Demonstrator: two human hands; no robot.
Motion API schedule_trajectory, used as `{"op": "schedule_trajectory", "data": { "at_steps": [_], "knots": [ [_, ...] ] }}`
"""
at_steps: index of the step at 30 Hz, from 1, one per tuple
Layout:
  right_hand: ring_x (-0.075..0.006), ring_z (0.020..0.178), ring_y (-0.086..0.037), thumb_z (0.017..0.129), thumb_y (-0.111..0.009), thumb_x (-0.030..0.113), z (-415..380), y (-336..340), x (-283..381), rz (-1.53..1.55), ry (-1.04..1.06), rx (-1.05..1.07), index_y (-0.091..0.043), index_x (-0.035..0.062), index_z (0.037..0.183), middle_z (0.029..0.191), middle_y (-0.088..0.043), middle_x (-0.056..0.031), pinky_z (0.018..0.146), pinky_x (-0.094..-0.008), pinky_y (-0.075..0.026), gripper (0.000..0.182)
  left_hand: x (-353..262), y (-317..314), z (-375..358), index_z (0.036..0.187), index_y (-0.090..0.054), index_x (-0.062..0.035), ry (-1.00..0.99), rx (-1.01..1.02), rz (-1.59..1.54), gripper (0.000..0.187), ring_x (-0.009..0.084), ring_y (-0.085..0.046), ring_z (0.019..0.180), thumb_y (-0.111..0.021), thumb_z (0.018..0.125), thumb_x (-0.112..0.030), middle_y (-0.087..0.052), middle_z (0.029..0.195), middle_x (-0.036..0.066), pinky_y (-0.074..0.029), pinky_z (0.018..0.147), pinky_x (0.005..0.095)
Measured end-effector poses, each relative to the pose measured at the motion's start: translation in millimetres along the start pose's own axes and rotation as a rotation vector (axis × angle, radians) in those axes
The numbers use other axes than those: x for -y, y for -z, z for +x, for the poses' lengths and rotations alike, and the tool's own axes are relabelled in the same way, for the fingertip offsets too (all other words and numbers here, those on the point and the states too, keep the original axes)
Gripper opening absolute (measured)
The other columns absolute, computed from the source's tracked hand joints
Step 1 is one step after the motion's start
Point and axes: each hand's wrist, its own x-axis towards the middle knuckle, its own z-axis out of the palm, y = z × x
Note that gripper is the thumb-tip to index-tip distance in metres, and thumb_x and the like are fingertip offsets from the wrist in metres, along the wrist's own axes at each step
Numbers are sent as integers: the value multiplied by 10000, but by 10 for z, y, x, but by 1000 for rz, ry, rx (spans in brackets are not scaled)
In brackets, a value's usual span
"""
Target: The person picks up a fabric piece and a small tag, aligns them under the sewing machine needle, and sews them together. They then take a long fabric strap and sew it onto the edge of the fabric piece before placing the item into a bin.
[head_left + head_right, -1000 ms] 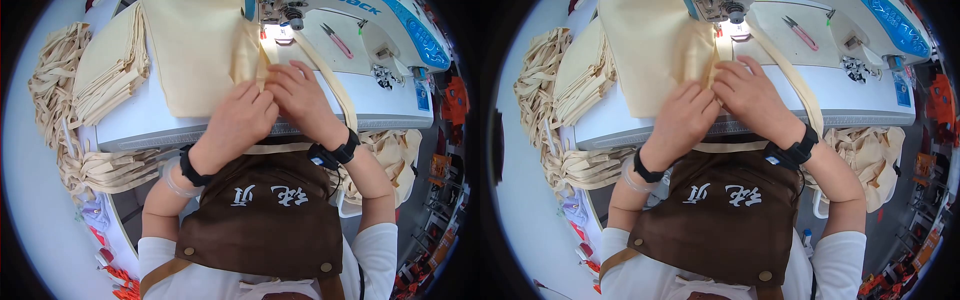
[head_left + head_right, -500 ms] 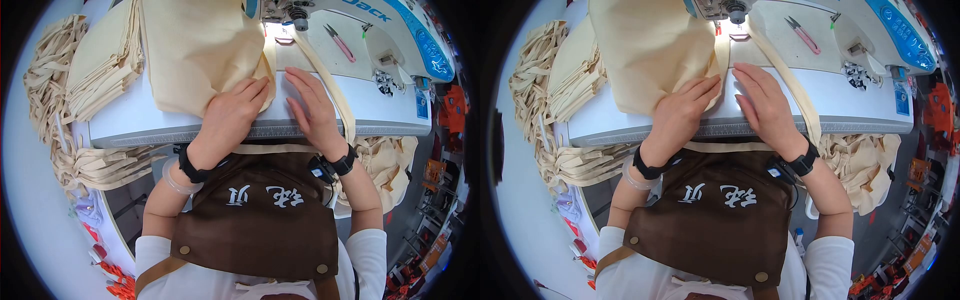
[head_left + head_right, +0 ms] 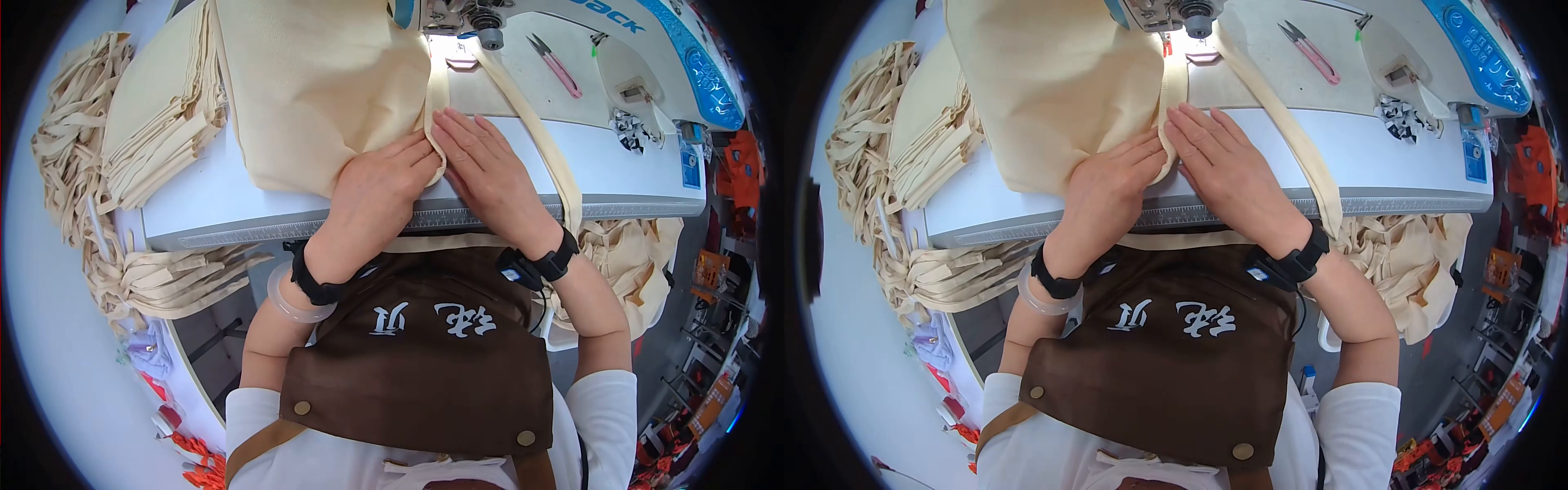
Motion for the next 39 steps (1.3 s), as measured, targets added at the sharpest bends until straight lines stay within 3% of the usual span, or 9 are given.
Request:
{"op": "schedule_trajectory", "data": {
  "at_steps": [7,10,13,16,19,22,29,39],
  "knots": [
    [-302,1280,-567,835,-707,83,43,-94,22,-31,-30,-33,-599,-11,1263,1333,-613,-152,1095,-447,-449,451,-3,-15,21,978,-634,-9,53,-38,-194,213,339,-642,933,-555,787,40,-652,1027,114,-535,746,429],
    [-299,1237,-600,810,-710,69,64,-117,21,-47,-24,-61,-632,-17,1207,1284,-644,-148,1052,-431,-483,414,-20,-25,1,940,-634,-19,70,-36,-157,176,304,-644,912,-581,777,19,-635,959,103,-520,752,405],
    [-296,1201,-622,786,-702,44,77,-118,12,-61,-9,-72,-658,-21,1156,1254,-661,-144,1004,-413,-513,378,-60,116,10,983,-650,-49,34,-14,101,266,263,-655,976,-626,737,49,-668,1044,102,-497,801,370],
    [-297,1175,-635,767,-693,19,98,-101,5,-68,11,-65,-670,-22,1120,1237,-669,-140,972,-402,-527,356,1,332,79,945,-635,-75,44,75,290,228,225,-629,895,-636,729,-1,-621,906,84,-455,775,344],
    [-296,1172,-635,755,-693,3,96,-60,-22,-62,18,-48,-671,-20,1109,1243,-667,-135,959,-396,-531,356,99,395,80,939,-619,-65,13,137,296,222,245,-600,817,-627,723,-19,-572,851,72,-441,697,357],
    [-292,1180,-629,745,-702,-6,65,15,-62,-48,14,-22,-666,-12,1120,1260,-659,-130,956,-392,-531,377,39,348,55,971,-608,-45,-3,288,341,249,251,-603,825,-628,724,-15,-578,908,70,-461,681,357],
    [-295,1186,-612,741,-710,-15,31,46,-82,-36,0,-19,-647,-7,1176,1297,-631,-126,955,-389,-528,439,14,144,44,1138,-624,14,41,126,203,392,246,-621,1007,-607,746,17,-605,1081,92,-517,744,349],
    [-322,991,-597,734,-677,-43,41,38,13,47,-57,-36,-618,-35,1196,1074,-578,-137,844,-412,-518,466,19,169,52,1186,-622,8,71,204,201,456,243,-612,1079,-614,731,42,-605,1147,79,-511,783,361]
  ]
}}
